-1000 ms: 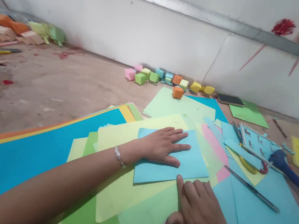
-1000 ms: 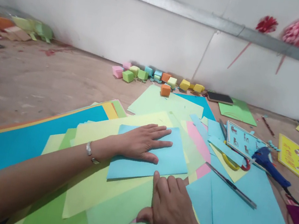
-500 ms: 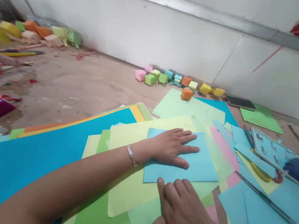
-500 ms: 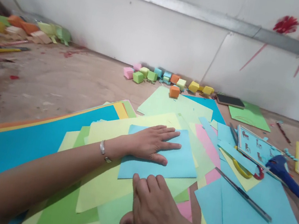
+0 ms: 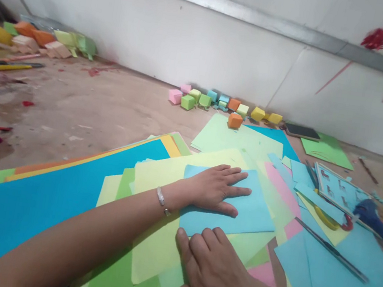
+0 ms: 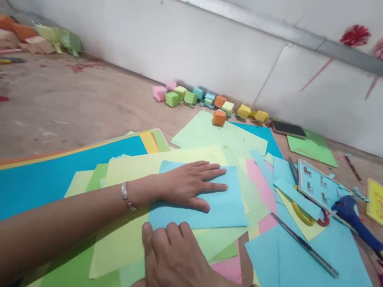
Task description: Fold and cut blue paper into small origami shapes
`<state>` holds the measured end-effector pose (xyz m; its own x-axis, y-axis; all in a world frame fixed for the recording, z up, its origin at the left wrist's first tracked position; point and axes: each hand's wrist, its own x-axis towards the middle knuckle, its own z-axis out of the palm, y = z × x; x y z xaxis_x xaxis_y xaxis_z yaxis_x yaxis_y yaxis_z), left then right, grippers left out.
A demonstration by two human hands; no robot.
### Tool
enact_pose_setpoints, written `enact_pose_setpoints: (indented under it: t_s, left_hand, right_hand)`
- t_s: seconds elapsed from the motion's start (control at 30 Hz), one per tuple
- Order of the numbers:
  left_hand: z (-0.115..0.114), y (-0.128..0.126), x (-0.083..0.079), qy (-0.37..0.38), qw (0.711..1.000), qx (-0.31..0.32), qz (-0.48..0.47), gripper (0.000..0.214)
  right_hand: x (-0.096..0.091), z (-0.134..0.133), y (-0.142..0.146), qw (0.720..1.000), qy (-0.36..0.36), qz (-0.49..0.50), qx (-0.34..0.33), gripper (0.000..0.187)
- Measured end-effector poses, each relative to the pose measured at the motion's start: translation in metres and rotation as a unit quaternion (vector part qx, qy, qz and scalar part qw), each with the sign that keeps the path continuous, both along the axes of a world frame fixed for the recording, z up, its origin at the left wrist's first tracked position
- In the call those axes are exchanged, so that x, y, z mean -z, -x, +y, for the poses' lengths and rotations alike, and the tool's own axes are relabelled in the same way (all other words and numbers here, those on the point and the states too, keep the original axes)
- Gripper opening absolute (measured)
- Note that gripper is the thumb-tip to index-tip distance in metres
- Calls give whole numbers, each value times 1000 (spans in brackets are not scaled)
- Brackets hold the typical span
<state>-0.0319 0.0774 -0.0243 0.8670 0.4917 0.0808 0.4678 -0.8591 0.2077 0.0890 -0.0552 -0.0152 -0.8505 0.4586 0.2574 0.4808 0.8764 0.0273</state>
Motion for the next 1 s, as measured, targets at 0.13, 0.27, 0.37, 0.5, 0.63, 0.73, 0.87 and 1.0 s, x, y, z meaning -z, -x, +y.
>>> enact_pose_setpoints:
  t_s: [0.13,0.27,0.37,0.5,0.63,0.73,0.87,1.0]
  left_hand:
    - [1,0,1,5,1000,4,-7,73]
    - [2,1,2,9,1000,3,-12,73]
    - [2,1,2,12,1000,9,-12,74]
    - [3,0,2,27,1000,14,-3,73]
    - [4,5,0,74,995,-6,-59,76]
    - [7,14,-1,135,960,-92,-225,65]
    - [14,23,-1,232,829,-215,-461,54]
    - [23,27,-7,316,725,-315,-524,45]
  right_hand:
    - [1,-6,-35,994,-36,-17,105,65]
    - [2,-8,-84,982,-64,-36,172,53]
    - [3,-8,-120,968,-93,-70,223,48]
    - [-4,-1,-140,953,-147,-104,242,42]
    - [-18,8,-113,968,-183,-43,164,26]
    - [-19,12,-81,977,-193,9,87,26]
    - [-9,14,-57,980,-185,15,71,24]
    - [-2,17,-58,983,-168,21,72,25]
